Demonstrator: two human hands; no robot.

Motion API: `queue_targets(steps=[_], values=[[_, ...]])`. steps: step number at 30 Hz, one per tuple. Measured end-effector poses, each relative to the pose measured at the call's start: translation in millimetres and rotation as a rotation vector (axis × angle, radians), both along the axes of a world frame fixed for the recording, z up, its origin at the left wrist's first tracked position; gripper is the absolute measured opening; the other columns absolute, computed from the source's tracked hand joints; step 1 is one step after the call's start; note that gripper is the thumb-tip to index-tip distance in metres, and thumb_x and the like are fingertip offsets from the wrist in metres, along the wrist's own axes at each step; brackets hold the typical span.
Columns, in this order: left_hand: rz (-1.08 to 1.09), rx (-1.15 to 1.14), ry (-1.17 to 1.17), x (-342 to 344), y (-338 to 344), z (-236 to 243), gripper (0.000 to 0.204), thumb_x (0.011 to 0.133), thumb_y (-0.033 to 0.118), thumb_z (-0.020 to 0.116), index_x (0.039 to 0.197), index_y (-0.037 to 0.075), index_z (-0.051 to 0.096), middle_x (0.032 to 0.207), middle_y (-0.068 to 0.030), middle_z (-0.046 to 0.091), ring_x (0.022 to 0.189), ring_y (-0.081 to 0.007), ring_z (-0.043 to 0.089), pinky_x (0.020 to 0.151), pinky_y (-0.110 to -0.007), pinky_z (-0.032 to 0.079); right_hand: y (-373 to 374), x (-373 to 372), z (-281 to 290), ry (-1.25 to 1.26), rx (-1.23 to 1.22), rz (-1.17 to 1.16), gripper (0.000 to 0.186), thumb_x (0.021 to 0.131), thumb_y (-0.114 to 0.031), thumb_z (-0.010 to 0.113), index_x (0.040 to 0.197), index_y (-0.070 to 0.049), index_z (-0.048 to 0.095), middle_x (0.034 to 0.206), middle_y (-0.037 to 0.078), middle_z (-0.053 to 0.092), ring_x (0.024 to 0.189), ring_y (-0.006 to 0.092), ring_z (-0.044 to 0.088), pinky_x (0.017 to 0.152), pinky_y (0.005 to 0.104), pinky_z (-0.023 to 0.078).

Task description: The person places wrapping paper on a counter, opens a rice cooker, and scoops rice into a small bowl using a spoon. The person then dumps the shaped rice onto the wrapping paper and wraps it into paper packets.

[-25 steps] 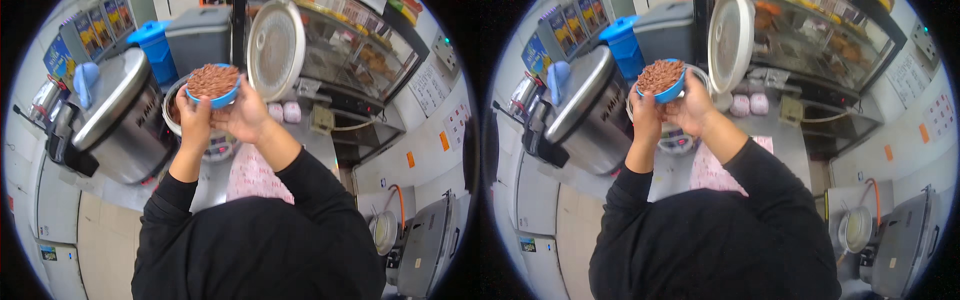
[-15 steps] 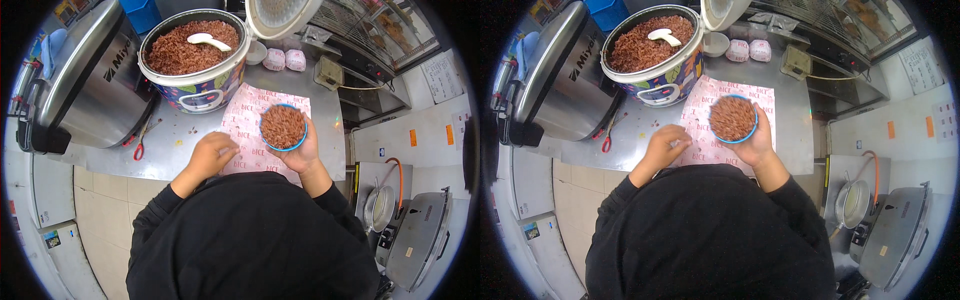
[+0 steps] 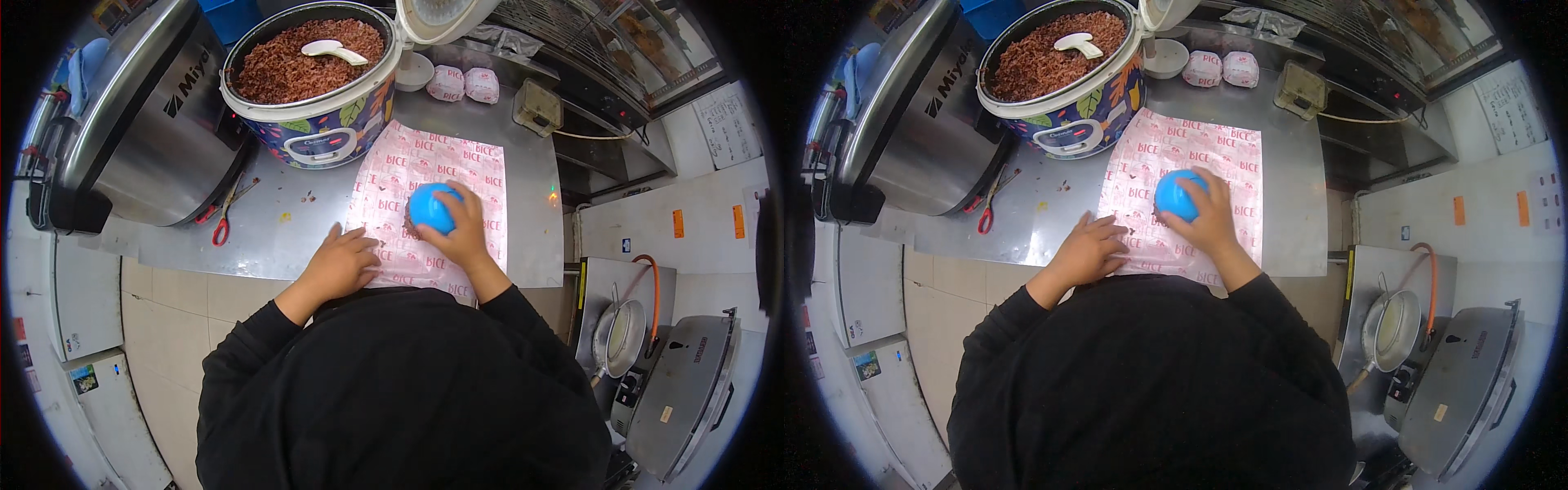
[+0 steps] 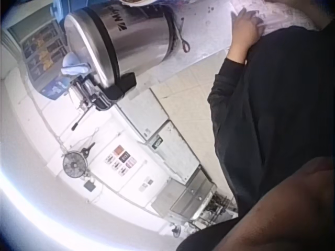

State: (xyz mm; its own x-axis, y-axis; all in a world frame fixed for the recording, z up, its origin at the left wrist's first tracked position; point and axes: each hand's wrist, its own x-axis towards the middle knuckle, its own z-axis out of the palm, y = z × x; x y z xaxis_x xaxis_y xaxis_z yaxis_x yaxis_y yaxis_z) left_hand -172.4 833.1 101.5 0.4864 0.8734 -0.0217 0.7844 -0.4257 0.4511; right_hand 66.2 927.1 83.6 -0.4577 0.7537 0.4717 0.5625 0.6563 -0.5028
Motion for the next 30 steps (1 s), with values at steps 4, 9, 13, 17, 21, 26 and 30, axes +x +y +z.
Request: queue_targets(steps=[4, 9, 13, 17, 21, 26, 30], values=[[0.023, 0.058, 0.057, 3, 3, 7, 0.018, 0.077, 0.025, 0.063, 0.090, 0.013, 0.064, 0.115, -0.0005, 0.057, 0.117, -0.0255, 0.046, 0.099, -0.058, 0.028, 6, 39, 8, 0.913, -0.583, -0.325, 0.055, 0.077, -0.033, 0.064, 0.124, -0.012, 0.043, 0.117, 0.013, 0.048, 0.102, 0.0236, 0.052, 0.080, 0.0355, 0.047], [0.115, 0.124, 0.020, 12, 9, -1, 0.021, 0.078, 0.026, 0.060, 0.094, 0.011, 0.059, 0.108, -0.0042, 0.056, 0.111, -0.0256, 0.049, 0.098, -0.059, 0.028, 8, 91, 29, 1.004, -0.814, -0.602, 0.052, 0.082, -0.035, 0.055, 0.123, -0.007, 0.040, 0.104, 0.013, 0.054, 0.073, 0.0193, 0.060, 0.053, 0.0283, 0.048], [0.057, 0.252, -0.052, 23, 17, 9, 0.024, 0.075, 0.019, 0.061, 0.095, 0.010, 0.052, 0.101, -0.0067, 0.053, 0.106, -0.0265, 0.050, 0.097, -0.058, 0.028, 16, 139, 5, 0.809, -0.844, -0.795, 0.048, 0.082, -0.033, 0.053, 0.118, -0.004, 0.042, 0.085, 0.010, 0.058, 0.045, 0.0136, 0.052, 0.037, 0.0232, 0.039], [-0.021, 0.325, -0.078, 27, 24, 14, 0.020, 0.070, 0.013, 0.062, 0.088, 0.011, 0.055, 0.098, -0.0047, 0.054, 0.102, -0.0252, 0.051, 0.089, -0.051, 0.040, 18, 161, -10, 0.827, -0.945, -0.841, 0.038, 0.082, -0.034, 0.055, 0.106, -0.007, 0.045, 0.088, 0.005, 0.056, 0.043, 0.0123, 0.049, 0.034, 0.0221, 0.034], [-0.082, 0.422, -0.228, 33, 28, 12, 0.019, 0.061, 0.005, 0.063, 0.079, 0.010, 0.056, 0.096, -0.0051, 0.055, 0.099, -0.0253, 0.053, 0.076, -0.035, 0.049, 6, 139, 17, 0.837, -0.871, -0.840, 0.046, 0.080, -0.026, 0.055, 0.120, -0.006, 0.043, 0.094, 0.009, 0.052, 0.047, 0.0130, 0.050, 0.040, 0.0238, 0.038], [-0.258, 0.456, -0.343, 40, 36, 22, 0.022, 0.058, 0.004, 0.063, 0.078, 0.010, 0.057, 0.091, -0.0050, 0.056, 0.094, -0.0242, 0.056, 0.072, -0.034, 0.050, -35, 143, -4, 0.461, -0.252, -0.826, 0.065, 0.067, -0.009, 0.059, 0.129, -0.007, 0.039, 0.120, 0.014, 0.040, 0.075, 0.0167, 0.055, 0.060, 0.0294, 0.046], [-0.233, 0.401, -0.367, 28, 36, 21, 0.028, 0.054, 0.004, 0.065, 0.080, 0.010, 0.061, 0.086, -0.0038, 0.057, 0.085, -0.0239, 0.057, 0.069, -0.034, 0.049, -73, 117, 18, -0.166, -0.271, -0.211, 0.075, 0.056, -0.009, 0.064, 0.128, -0.014, 0.043, 0.126, 0.011, 0.038, 0.113, 0.0319, 0.037, 0.094, 0.0436, 0.033]])
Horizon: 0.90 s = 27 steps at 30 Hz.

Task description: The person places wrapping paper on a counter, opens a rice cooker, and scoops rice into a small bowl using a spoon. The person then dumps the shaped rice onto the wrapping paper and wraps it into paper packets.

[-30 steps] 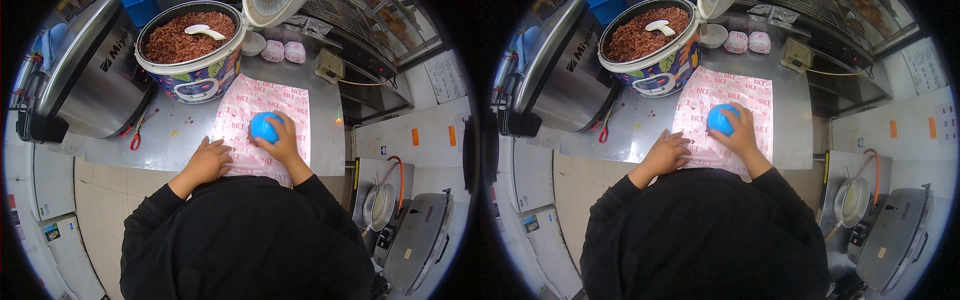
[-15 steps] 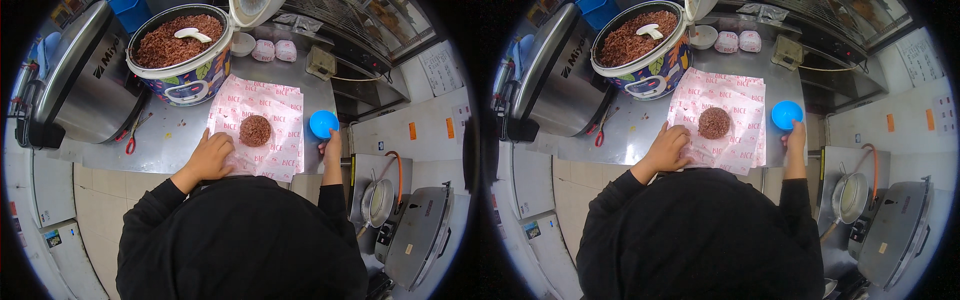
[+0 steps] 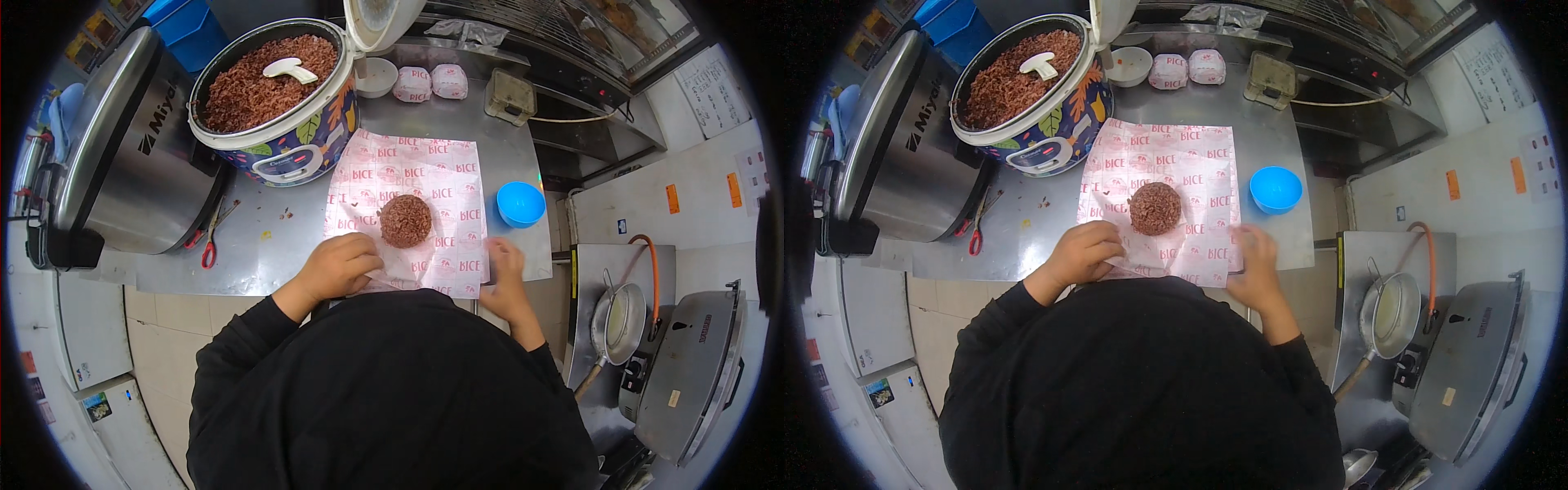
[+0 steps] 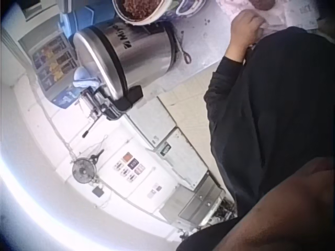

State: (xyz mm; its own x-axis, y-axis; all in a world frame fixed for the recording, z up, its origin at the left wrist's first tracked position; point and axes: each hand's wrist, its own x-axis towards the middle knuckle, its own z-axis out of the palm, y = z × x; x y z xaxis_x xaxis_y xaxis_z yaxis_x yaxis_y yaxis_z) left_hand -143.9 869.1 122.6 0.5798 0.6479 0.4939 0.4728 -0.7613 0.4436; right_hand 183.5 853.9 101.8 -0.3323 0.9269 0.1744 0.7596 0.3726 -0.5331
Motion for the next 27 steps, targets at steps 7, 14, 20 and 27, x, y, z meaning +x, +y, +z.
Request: queue_targets(steps=[7, 14, 20, 27], values=[[0.096, -0.160, 0.013, -27, 1, -16, 0.030, 0.053, 0.005, 0.068, 0.082, 0.010, 0.064, 0.089, -0.0045, 0.063, 0.092, -0.0273, 0.057, 0.084, -0.039, 0.045, -9, -6, -18, -0.071, 0.247, 0.062, 0.044, 0.057, -0.010, 0.069, 0.099, -0.020, 0.064, 0.127, 0.004, 0.046, 0.119, 0.0341, 0.033, 0.099, 0.0444, 0.027], [0.175, -0.457, -0.299, -35, -18, -25, 0.004, 0.075, 0.012, 0.064, 0.078, 0.009, 0.064, 0.081, -0.0058, 0.066, 0.084, -0.0284, 0.061, 0.081, -0.041, 0.046, -2, -4, -3, 0.126, 0.116, 0.183, 0.013, 0.066, -0.013, 0.066, 0.079, -0.013, 0.065, 0.092, 0.003, 0.064, 0.102, 0.0259, 0.052, 0.087, 0.0403, 0.034], [0.804, -0.547, -0.210, -5, -3, -39, 0.026, 0.086, 0.026, 0.054, 0.073, 0.003, 0.057, 0.062, -0.0132, 0.060, 0.057, -0.0328, 0.058, 0.052, -0.040, 0.043, 15, -32, 7, 0.276, -0.424, -0.249, 0.018, 0.080, -0.022, 0.059, 0.083, -0.004, 0.062, 0.075, 0.014, 0.063, 0.081, 0.0290, 0.060, 0.070, 0.0380, 0.044], [0.881, -0.016, 0.059, 12, 15, -36, 0.010, 0.079, 0.022, 0.057, 0.076, 0.012, 0.061, 0.078, -0.0048, 0.058, 0.067, -0.0273, 0.055, 0.062, -0.039, 0.042, 47, -54, 10, -0.158, -0.258, -0.405, 0.029, 0.073, -0.021, 0.067, 0.094, -0.004, 0.058, 0.096, 0.015, 0.060, 0.087, 0.0324, 0.058, 0.074, 0.0397, 0.046]])
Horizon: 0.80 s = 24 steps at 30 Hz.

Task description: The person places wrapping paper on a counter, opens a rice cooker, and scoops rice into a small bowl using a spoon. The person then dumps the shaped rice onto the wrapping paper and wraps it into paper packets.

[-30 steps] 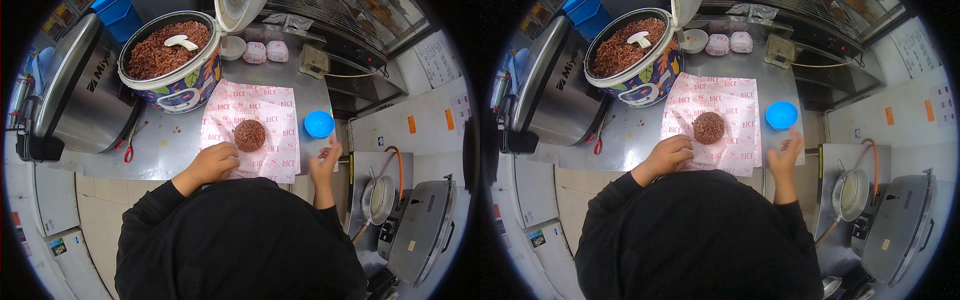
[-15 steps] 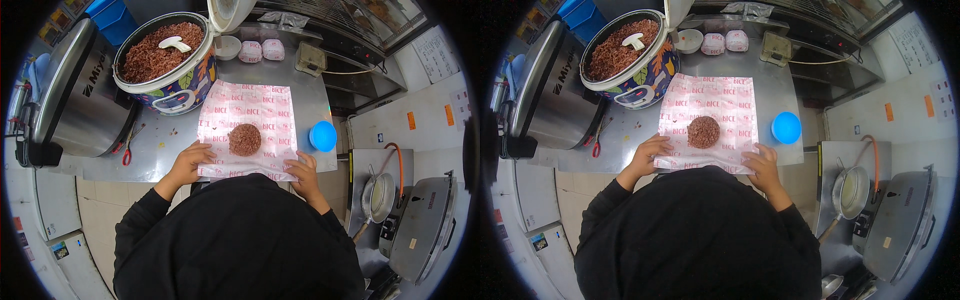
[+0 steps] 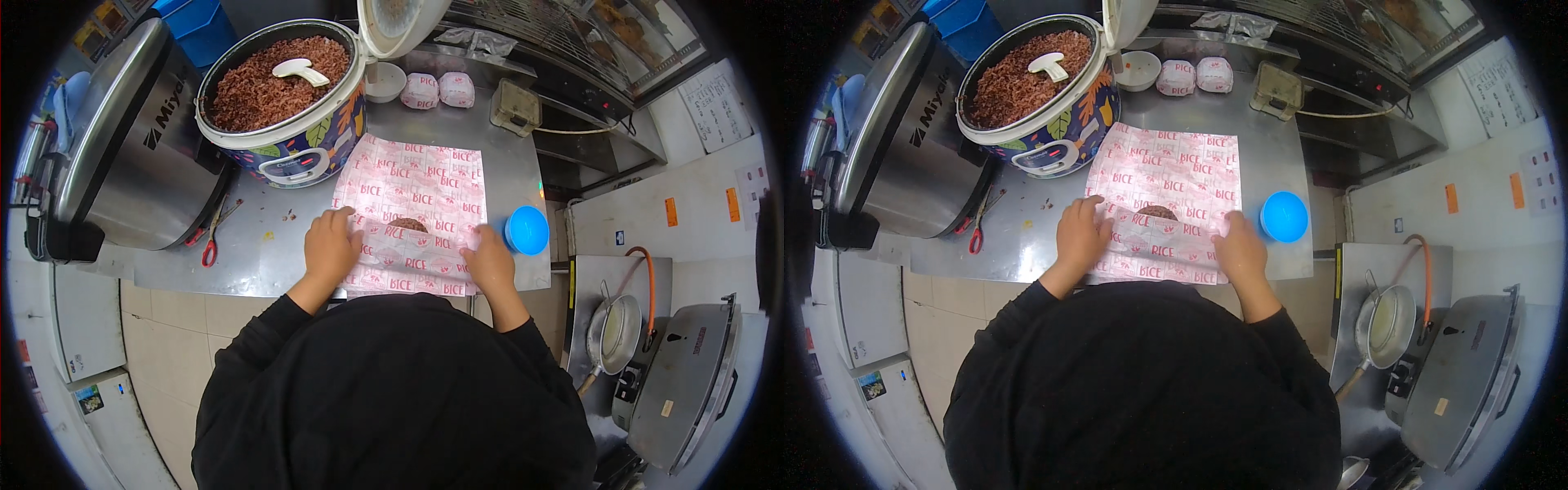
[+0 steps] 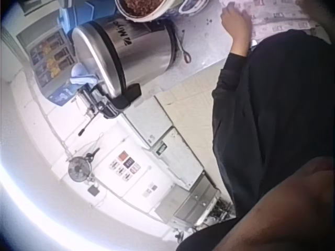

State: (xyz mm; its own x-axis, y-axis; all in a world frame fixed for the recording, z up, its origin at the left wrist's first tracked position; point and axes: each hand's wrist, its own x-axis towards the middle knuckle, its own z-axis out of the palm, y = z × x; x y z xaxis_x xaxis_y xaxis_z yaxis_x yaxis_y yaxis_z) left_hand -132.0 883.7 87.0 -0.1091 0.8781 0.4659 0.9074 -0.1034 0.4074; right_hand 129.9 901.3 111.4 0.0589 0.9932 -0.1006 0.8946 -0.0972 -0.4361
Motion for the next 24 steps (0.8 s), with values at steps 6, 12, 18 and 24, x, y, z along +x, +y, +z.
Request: queue_targets(steps=[6, 12, 18, 24], values=[[-0.812, 0.242, 0.251, 26, -22, 2, 0.032, 0.070, 0.020, 0.059, 0.102, 0.017, 0.062, 0.090, -0.0002, 0.050, 0.081, -0.0165, 0.047, 0.069, -0.033, 0.040, 98, -41, 4, -0.106, 0.228, 0.446, 0.042, 0.068, -0.025, 0.070, 0.104, -0.008, 0.056, 0.104, 0.011, 0.059, 0.101, 0.0284, 0.054, 0.081, 0.0372, 0.044], [-0.754, 0.211, 0.279, 19, -11, -7, 0.040, 0.069, 0.019, 0.063, 0.108, 0.018, 0.061, 0.092, -0.0002, 0.050, 0.083, -0.0181, 0.047, 0.070, -0.033, 0.040, 165, -43, -7, -0.247, -0.292, 0.546, 0.037, 0.067, -0.027, 0.068, 0.099, -0.011, 0.060, 0.098, 0.012, 0.062, 0.092, 0.0283, 0.059, 0.078, 0.0378, 0.046], [-0.672, 0.176, 0.205, 18, -7, -7, 0.049, 0.069, 0.030, 0.068, 0.115, 0.023, 0.056, 0.100, -0.0029, 0.048, 0.085, -0.0213, 0.046, 0.071, -0.035, 0.040, 163, -42, -19, -0.125, -0.184, 0.648, 0.023, 0.068, -0.019, 0.061, 0.086, -0.005, 0.065, 0.093, 0.015, 0.064, 0.088, 0.0302, 0.060, 0.077, 0.0376, 0.047], [-0.653, 0.173, 0.212, 19, -4, -6, 0.051, 0.067, 0.037, 0.070, 0.115, 0.026, 0.056, 0.103, -0.0041, 0.049, 0.089, -0.0236, 0.046, 0.071, -0.036, 0.040, 146, -43, 6, -0.097, -0.105, 0.732, 0.016, 0.068, -0.016, 0.058, 0.078, -0.005, 0.064, 0.081, 0.016, 0.064, 0.077, 0.0312, 0.061, 0.069, 0.0387, 0.048]])
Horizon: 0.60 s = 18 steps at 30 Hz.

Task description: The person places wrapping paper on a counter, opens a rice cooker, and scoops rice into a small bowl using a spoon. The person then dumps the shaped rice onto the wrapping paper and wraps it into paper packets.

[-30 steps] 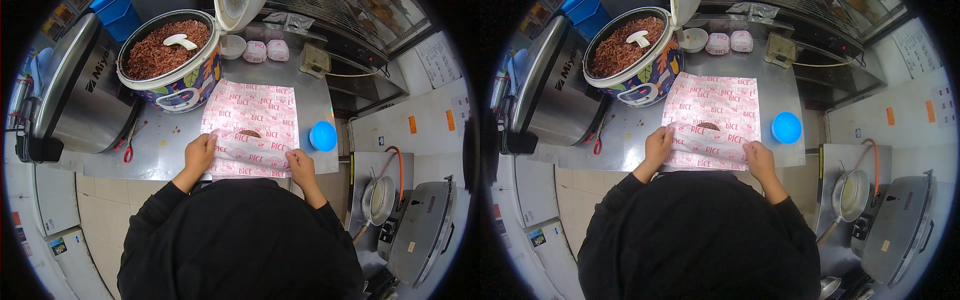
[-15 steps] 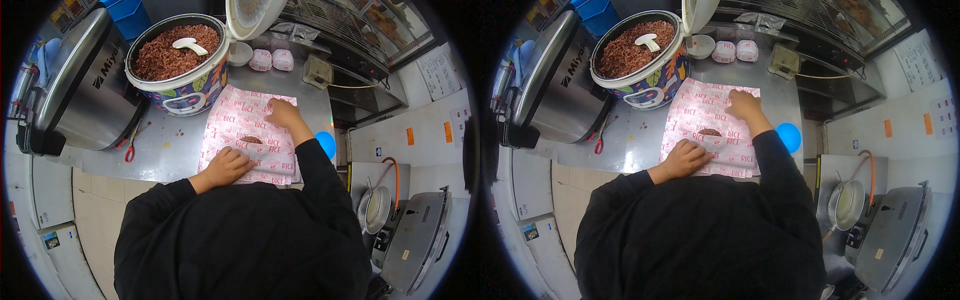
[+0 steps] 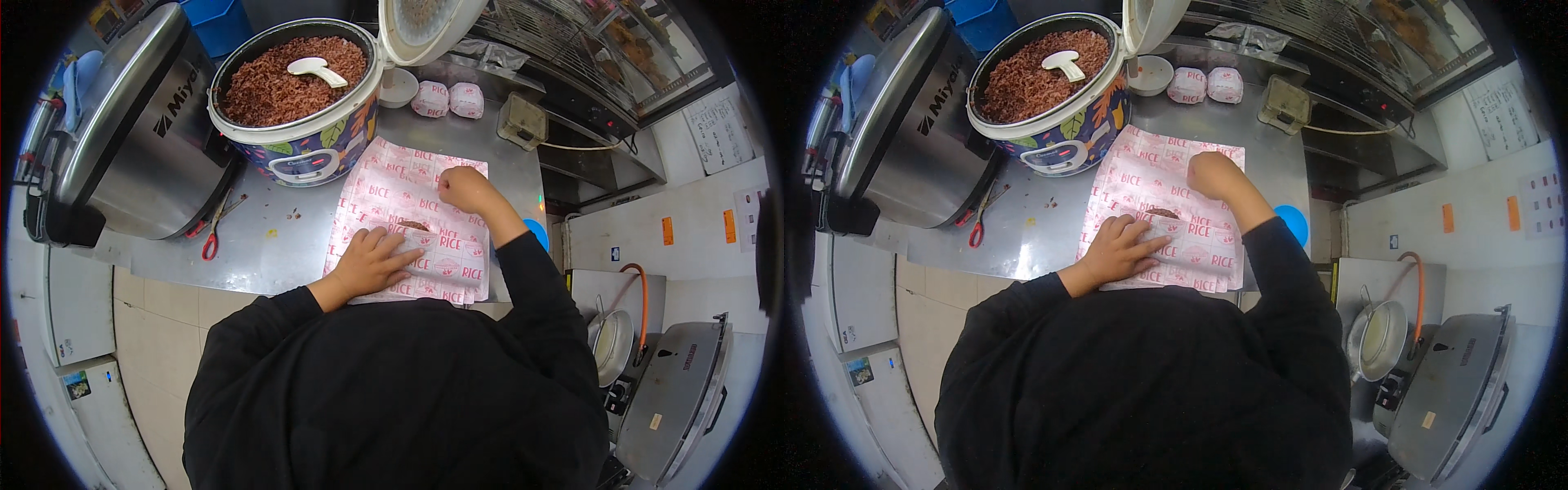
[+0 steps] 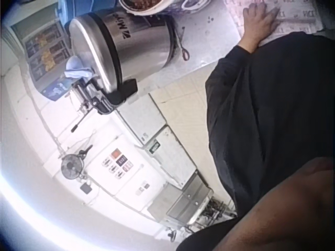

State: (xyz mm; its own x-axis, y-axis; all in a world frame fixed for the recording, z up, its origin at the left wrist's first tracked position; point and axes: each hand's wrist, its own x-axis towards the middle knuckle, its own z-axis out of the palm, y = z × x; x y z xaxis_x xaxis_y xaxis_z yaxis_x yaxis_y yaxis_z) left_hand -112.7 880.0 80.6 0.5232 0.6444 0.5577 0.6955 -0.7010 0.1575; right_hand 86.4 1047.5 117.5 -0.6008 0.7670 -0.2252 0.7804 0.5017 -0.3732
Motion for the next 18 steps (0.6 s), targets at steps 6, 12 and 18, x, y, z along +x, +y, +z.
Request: queue_targets(steps=[6, 12, 18], values=[[0.088, -0.141, 0.044, -4, -11, -22, 0.044, 0.068, 0.038, 0.068, 0.110, 0.028, 0.058, 0.105, -0.0012, 0.049, 0.092, -0.0230, 0.045, 0.076, -0.040, 0.034, -99, -8, 42, -0.122, -0.082, 0.303, 0.014, 0.067, -0.014, 0.058, 0.078, -0.005, 0.060, 0.078, 0.013, 0.061, 0.077, 0.0325, 0.058, 0.066, 0.0407, 0.046], [0.177, 0.458, -0.118, 1, -13, 17, 0.021, 0.070, 0.028, 0.064, 0.091, 0.024, 0.062, 0.091, 0.0025, 0.052, 0.090, -0.0187, 0.048, 0.083, -0.042, 0.026, -126, 8, 5, -0.010, 0.071, 0.290, 0.011, 0.074, -0.012, 0.052, 0.083, -0.006, 0.056, 0.079, 0.012, 0.060, 0.078, 0.0298, 0.059, 0.067, 0.0421, 0.046], [0.027, -0.051, 0.094, -42, 12, -8, 0.012, 0.068, 0.017, 0.062, 0.080, 0.014, 0.062, 0.079, -0.0014, 0.058, 0.083, -0.0197, 0.057, 0.077, -0.042, 0.042, -128, 16, -12, 0.154, 0.084, 0.302, 0.013, 0.071, -0.015, 0.054, 0.078, -0.005, 0.054, 0.078, 0.014, 0.058, 0.078, 0.0331, 0.057, 0.067, 0.0437, 0.044]])
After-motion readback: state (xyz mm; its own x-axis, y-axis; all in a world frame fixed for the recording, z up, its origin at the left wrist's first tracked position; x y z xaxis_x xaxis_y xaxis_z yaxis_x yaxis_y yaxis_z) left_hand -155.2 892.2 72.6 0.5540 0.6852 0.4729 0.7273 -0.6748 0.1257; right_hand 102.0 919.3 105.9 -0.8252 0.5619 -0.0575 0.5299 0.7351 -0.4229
